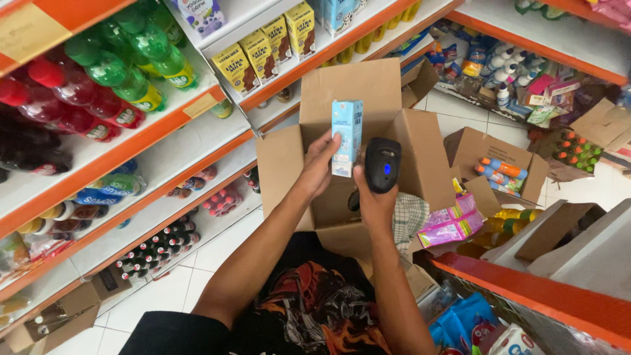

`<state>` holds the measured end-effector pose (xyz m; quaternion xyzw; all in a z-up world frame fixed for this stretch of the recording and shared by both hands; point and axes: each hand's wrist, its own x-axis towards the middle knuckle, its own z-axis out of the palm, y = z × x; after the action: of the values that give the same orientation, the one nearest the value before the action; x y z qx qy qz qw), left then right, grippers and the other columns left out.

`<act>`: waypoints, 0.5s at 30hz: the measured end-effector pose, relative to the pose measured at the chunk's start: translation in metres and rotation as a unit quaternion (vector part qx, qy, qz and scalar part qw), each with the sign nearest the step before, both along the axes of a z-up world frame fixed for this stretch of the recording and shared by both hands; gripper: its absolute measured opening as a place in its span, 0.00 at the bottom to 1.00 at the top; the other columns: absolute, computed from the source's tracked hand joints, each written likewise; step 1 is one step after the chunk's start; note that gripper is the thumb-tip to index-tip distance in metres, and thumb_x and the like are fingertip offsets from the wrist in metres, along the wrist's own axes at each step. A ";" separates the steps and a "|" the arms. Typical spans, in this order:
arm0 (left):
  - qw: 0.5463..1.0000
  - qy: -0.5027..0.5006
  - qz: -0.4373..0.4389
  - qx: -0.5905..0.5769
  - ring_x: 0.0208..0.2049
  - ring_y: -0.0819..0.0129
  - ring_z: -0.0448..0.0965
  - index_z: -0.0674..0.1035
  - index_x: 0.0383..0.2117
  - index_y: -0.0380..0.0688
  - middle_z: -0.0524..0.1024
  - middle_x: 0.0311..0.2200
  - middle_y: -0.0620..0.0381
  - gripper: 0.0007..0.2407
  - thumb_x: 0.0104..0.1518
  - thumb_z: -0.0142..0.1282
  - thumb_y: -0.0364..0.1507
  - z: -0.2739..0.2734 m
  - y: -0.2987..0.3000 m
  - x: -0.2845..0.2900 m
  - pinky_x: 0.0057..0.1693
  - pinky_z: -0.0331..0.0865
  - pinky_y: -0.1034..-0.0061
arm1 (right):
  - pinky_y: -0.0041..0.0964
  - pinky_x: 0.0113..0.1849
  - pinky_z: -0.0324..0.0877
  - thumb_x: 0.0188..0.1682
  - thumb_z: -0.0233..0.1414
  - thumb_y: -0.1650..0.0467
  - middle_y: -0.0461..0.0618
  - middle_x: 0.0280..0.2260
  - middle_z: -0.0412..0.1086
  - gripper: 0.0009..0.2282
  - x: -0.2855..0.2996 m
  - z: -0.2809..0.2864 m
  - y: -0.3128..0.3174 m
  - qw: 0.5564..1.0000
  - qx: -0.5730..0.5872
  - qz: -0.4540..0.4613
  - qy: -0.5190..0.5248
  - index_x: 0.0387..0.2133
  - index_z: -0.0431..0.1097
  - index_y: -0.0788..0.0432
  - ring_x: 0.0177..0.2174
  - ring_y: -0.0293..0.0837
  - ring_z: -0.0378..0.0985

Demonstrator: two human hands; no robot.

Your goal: The person scans several cartons of milk using a handheld scanner and places them into a cardboard box.

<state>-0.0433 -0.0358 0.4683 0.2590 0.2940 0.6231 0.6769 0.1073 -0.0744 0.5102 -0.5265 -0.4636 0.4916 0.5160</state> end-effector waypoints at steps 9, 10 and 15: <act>0.991 0.119 -0.021 0.055 0.56 0.72 0.72 0.66 0.67 0.37 0.74 0.56 0.56 0.22 0.69 0.51 0.34 0.006 0.053 -0.008 0.61 0.67 0.73 | 0.27 0.33 0.72 0.36 0.69 0.76 0.41 0.32 0.74 0.16 -0.009 -0.007 0.074 0.998 0.020 0.033 0.049 0.37 0.74 0.62 0.31 0.32 0.74; 0.989 0.137 -0.019 0.060 0.55 0.72 0.71 0.66 0.67 0.37 0.73 0.56 0.56 0.22 0.69 0.50 0.33 0.007 0.062 -0.008 0.60 0.67 0.73 | 0.27 0.33 0.72 0.36 0.69 0.76 0.41 0.32 0.74 0.16 -0.011 -0.005 0.083 0.998 0.025 0.034 0.052 0.37 0.74 0.62 0.31 0.32 0.74; 0.958 0.262 -0.008 0.119 0.60 0.72 0.69 0.64 0.69 0.38 0.72 0.60 0.56 0.22 0.71 0.48 0.34 0.019 0.116 -0.011 0.65 0.64 0.76 | 0.27 0.32 0.71 0.36 0.69 0.76 0.40 0.30 0.72 0.16 -0.018 -0.009 0.134 0.997 0.030 -0.006 0.074 0.37 0.73 0.60 0.29 0.32 0.73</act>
<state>-0.0540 0.0803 0.4871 0.4937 0.3827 0.5586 0.5457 0.0894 0.0595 0.5011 -0.4757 -0.4360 0.5119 0.5670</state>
